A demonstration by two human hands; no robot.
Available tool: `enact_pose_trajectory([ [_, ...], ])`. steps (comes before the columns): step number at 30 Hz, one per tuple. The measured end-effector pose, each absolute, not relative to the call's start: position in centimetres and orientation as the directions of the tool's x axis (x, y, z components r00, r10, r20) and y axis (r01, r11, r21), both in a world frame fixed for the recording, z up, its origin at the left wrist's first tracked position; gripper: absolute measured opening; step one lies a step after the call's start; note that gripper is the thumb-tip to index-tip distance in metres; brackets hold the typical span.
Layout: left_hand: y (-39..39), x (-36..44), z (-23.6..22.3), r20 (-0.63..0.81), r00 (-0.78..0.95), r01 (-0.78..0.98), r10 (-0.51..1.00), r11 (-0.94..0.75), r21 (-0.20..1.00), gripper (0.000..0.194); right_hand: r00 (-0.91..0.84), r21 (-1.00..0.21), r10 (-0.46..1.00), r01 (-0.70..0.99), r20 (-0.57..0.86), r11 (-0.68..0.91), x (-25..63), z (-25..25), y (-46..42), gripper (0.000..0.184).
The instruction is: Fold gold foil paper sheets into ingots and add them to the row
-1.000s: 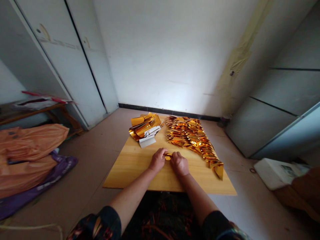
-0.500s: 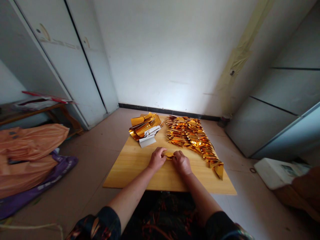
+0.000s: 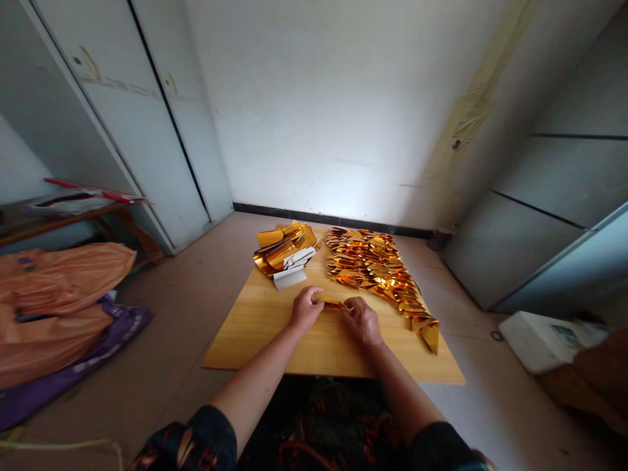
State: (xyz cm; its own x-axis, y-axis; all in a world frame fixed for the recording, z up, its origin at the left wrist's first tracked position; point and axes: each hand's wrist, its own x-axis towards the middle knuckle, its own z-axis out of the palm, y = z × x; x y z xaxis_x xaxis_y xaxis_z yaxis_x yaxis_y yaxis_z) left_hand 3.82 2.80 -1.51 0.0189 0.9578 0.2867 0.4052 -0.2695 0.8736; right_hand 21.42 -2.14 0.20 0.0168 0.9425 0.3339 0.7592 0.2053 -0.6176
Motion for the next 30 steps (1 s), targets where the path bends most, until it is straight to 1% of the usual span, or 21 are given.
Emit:
enact_pose_trajectory([
  [4,2.8,3.8,-1.6,0.286,0.029,0.384,0.958,-0.274,0.882,0.031,0.114,-0.797,0.965,0.59,0.236,0.125,21.4,-0.1,-1.6,0.019],
  [7,2.8,3.9,-1.4,0.279,0.038,0.358,0.959,-0.274,0.892,0.03,0.154,-0.887,0.971,0.453,0.182,0.094,21.2,0.1,-1.4,0.019],
  [12,2.1,4.1,-0.6,0.234,0.064,0.269,0.97,-0.243,0.932,0.035,0.211,-0.94,0.966,0.335,0.147,0.07,21.3,0.9,-1.6,0.018],
  [15,1.4,4.0,-0.3,0.184,0.165,0.199,0.969,-0.215,0.956,0.048,0.242,-0.958,0.96,0.277,0.145,0.075,22.8,1.6,-1.3,0.02],
  [16,1.2,3.8,-0.2,0.176,0.18,0.189,0.968,-0.21,0.959,0.053,0.249,-0.952,0.956,0.296,0.158,0.081,23.7,1.9,-1.0,0.02],
  [18,0.9,3.6,-0.4,0.189,0.186,0.203,0.964,-0.226,0.953,0.055,0.277,-0.908,0.936,0.41,0.216,0.088,26.0,2.7,0.1,0.022],
  [20,0.8,3.3,-0.6,0.225,0.192,0.235,0.955,-0.267,0.935,0.049,0.326,-0.83,0.898,0.553,0.294,0.071,28.9,3.7,1.8,0.024],
  [22,0.7,3.2,-0.8,0.264,0.212,0.263,0.941,-0.316,0.912,0.042,0.367,-0.721,0.865,0.693,0.341,-0.009,31.8,4.5,3.7,0.024],
  [24,0.6,3.2,-0.9,0.293,0.234,0.283,0.927,-0.353,0.892,0.038,0.405,-0.62,0.851,0.774,0.334,-0.126,34.1,5.1,5.6,0.023],
  [26,0.4,3.2,-0.8,0.308,0.248,0.293,0.918,-0.374,0.88,0.034,0.458,-0.54,0.831,0.807,0.317,-0.239,35.5,5.1,7.2,0.021],
  [30,0.1,3.2,-0.5,0.335,0.269,0.299,0.903,-0.409,0.862,0.032,0.46,-0.469,0.851,0.828,0.253,-0.308,36.2,4.3,9.3,0.02],
])
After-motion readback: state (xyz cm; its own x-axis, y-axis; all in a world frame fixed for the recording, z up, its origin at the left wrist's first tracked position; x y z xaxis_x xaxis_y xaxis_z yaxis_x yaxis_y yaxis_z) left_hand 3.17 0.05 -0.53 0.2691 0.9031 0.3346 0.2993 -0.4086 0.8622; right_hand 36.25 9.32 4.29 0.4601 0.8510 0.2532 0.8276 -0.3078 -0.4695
